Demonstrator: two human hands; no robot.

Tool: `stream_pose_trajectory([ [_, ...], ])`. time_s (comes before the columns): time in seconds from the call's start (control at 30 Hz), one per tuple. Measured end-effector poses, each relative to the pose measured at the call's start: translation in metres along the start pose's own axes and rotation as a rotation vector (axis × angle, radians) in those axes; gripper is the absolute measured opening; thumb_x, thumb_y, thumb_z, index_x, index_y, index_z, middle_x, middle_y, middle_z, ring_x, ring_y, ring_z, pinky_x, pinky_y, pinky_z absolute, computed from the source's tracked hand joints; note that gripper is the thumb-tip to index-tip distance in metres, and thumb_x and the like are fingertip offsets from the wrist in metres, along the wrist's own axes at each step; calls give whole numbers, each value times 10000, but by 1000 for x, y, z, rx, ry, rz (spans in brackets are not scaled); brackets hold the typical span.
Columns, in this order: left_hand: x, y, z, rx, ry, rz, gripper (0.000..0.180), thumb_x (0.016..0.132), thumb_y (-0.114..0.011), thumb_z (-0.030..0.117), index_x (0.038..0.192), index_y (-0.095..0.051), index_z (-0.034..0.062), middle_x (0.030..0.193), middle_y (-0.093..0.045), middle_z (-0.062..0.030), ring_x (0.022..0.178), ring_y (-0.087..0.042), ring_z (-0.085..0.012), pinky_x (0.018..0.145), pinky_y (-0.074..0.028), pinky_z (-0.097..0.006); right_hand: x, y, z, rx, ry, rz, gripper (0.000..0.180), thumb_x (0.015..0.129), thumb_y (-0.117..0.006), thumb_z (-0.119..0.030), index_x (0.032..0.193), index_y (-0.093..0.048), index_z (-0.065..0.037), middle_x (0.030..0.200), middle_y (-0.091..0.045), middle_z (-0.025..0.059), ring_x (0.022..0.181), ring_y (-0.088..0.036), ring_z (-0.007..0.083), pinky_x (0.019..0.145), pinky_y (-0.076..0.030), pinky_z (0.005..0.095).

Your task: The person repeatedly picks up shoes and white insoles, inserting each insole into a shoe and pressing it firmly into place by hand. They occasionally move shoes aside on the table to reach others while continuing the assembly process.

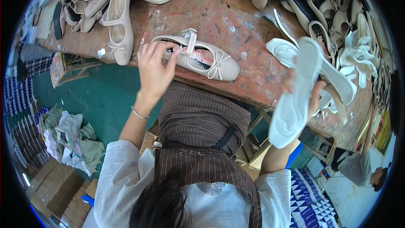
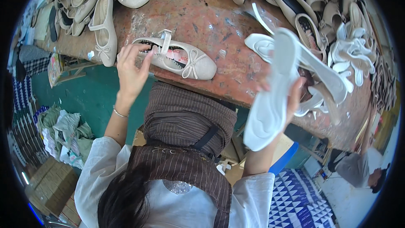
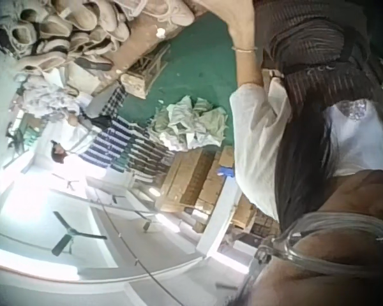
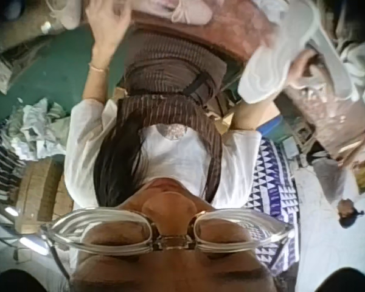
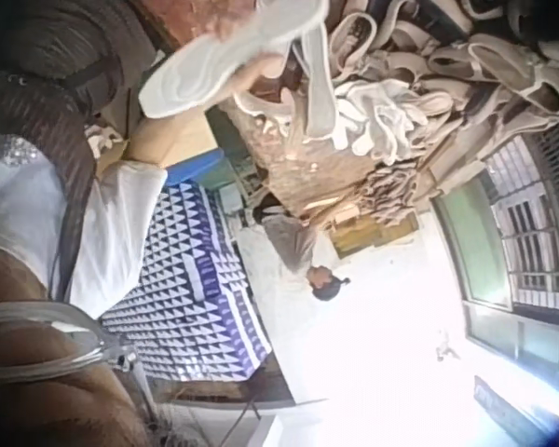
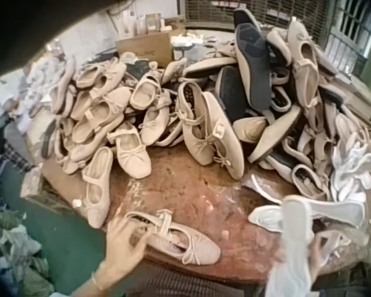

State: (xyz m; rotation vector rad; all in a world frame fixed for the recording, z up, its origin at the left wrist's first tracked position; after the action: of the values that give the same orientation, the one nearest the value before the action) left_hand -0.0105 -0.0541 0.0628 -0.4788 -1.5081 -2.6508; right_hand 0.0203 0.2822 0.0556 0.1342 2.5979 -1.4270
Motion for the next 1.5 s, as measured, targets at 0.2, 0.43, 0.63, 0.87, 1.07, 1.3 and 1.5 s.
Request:
stream_pose_trajectory([
  [0.2,-3,-35,7,-165,-224,-233,309,743,-824,209,958,-666,53,946,-686,-82,951,-636,-258,1079,-344,-495,-36,27,68,158,-169,159,581,988,-501,-276,1446,-375,57,1202,-577,236,931,-564,242,988,-494,468],
  [0.43,3,-34,-26,-908,236,-219,124,912,-716,59,966,-613,14,897,-695,-5,838,-590,-29,738,-465,-182,-52,45,100,267,-255,155,600,1005,-444,-276,1494,-315,47,1363,-542,276,1096,-649,325,1033,-488,490],
  [0.63,-2,-32,-51,-1548,577,9,41,986,-613,81,990,-584,52,1036,-703,-69,925,-664,-107,829,-535,-270,-52,46,122,248,-302,150,586,1027,-426,-298,1494,-317,38,1365,-541,276,1076,-652,322,1010,-500,483],
  [0.87,-17,-38,-48,-1928,602,-68,224,999,-584,123,1203,-595,32,1160,-697,-91,1065,-675,-167,932,-552,-306,-49,38,116,181,-267,99,606,1066,-354,-421,1484,-331,18,1334,-556,261,1031,-671,306,933,-555,459],
  [1.07,-28,-49,-44,-2062,788,-114,308,995,-567,112,1282,-566,0,1249,-663,-113,1132,-656,-210,991,-539,-355,-52,39,114,140,-252,127,649,1059,-332,-482,1476,-341,15,1327,-559,260,1009,-674,296,926,-558,450],
  [1.3,2,-28,-33,-1639,647,-68,97,966,-628,68,1054,-612,29,1055,-705,-63,924,-686,-128,832,-559,-271,-50,36,98,116,-202,86,690,1054,-332,-497,1488,-322,39,1354,-546,257,993,-643,294,969,-510,470],
  [1.5,-6,-20,19,-513,-25,-48,130,818,-767,36,852,-645,10,751,-687,-71,627,-629,-202,599,-492,-302,-42,22,63,-252,-40,95,611,1082,-231,-404,1430,-420,62,1278,-588,243,947,-608,252,922,-496,417],
])
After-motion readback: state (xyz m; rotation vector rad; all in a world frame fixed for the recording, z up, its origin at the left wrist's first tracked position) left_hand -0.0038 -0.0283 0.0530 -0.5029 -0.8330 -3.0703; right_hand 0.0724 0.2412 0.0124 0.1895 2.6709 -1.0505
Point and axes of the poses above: each hand's wrist, its own x-axis towards the middle knuckle, its own y-axis out of the back of the hand, z = x × y, the point moved 9 cm from there along x, towards the middle knuckle
